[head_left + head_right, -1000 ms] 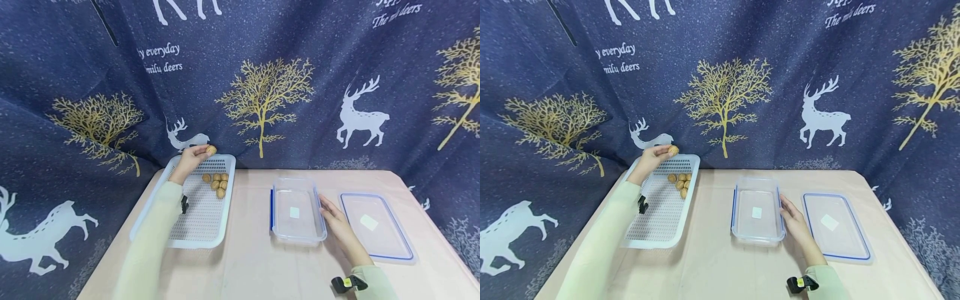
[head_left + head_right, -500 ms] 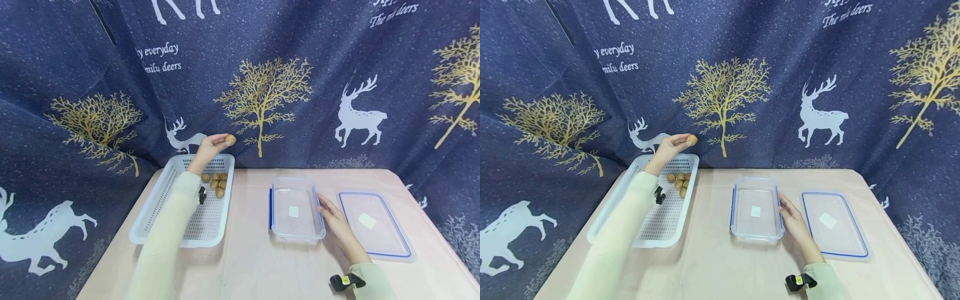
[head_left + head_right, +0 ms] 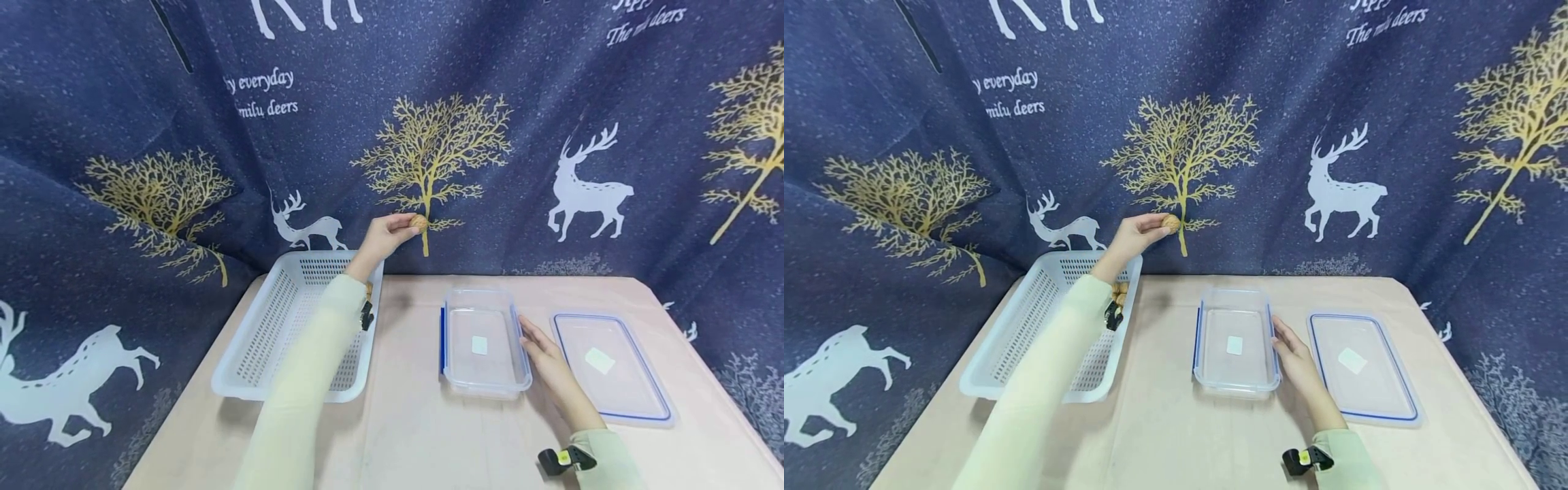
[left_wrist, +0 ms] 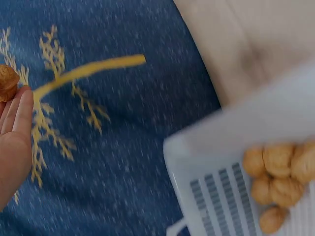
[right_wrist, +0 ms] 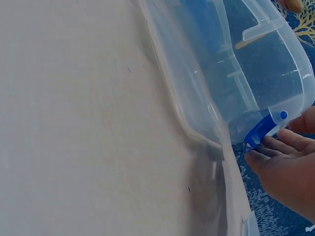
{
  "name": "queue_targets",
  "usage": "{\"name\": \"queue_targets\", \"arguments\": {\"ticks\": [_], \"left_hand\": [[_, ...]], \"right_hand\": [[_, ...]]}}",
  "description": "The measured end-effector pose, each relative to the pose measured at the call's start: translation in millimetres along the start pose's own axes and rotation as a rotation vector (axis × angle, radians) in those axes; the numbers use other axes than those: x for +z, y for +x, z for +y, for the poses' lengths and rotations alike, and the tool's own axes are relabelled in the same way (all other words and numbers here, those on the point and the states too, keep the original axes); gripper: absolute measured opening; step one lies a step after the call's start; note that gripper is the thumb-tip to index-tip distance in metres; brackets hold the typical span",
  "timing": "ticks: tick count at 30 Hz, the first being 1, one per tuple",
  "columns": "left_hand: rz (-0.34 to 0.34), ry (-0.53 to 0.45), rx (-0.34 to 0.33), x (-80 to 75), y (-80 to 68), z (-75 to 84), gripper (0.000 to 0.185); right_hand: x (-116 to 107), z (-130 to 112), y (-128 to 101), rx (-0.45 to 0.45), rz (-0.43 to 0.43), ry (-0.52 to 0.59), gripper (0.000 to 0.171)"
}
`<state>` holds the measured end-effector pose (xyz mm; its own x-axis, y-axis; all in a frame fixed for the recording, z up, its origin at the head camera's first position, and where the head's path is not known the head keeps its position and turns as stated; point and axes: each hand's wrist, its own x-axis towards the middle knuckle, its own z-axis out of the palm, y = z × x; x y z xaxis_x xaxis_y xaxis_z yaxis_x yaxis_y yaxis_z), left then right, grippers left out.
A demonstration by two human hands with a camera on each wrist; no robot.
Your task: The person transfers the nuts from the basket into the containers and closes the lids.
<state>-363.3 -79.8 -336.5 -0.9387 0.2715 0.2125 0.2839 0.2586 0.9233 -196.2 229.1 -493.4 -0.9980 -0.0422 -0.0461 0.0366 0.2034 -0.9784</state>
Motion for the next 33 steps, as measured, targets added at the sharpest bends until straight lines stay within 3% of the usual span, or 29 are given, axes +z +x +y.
{"name": "queue_targets", "arguments": {"ticks": [7, 14, 23, 33], "left_hand": [[-0.041, -0.04, -0.019, 34.3, -1.3, 7.5, 0.04], [-0.092, -0.039, -0.007, 65.0, -5.4, 2.2, 0.04], [-0.129, -0.081, -0.013, 103.5, -13.3, -17.0, 0.037], [-0.161, -0.135, -0.068, 130.9, -28.4, -36.0, 0.033]], "right_hand": [[0.6, -1.2, -0.7, 0.006, -0.001, 0.007, 0.055], [0.6, -2.0, -0.5, 0.01, -0.012, 0.021, 0.056], [1.9, -2.0, -1.6, 0.022, -0.028, 0.048, 0.057], [0.6, -2.0, -2.3, 0.014, -0.026, 0.089, 0.058]]}}
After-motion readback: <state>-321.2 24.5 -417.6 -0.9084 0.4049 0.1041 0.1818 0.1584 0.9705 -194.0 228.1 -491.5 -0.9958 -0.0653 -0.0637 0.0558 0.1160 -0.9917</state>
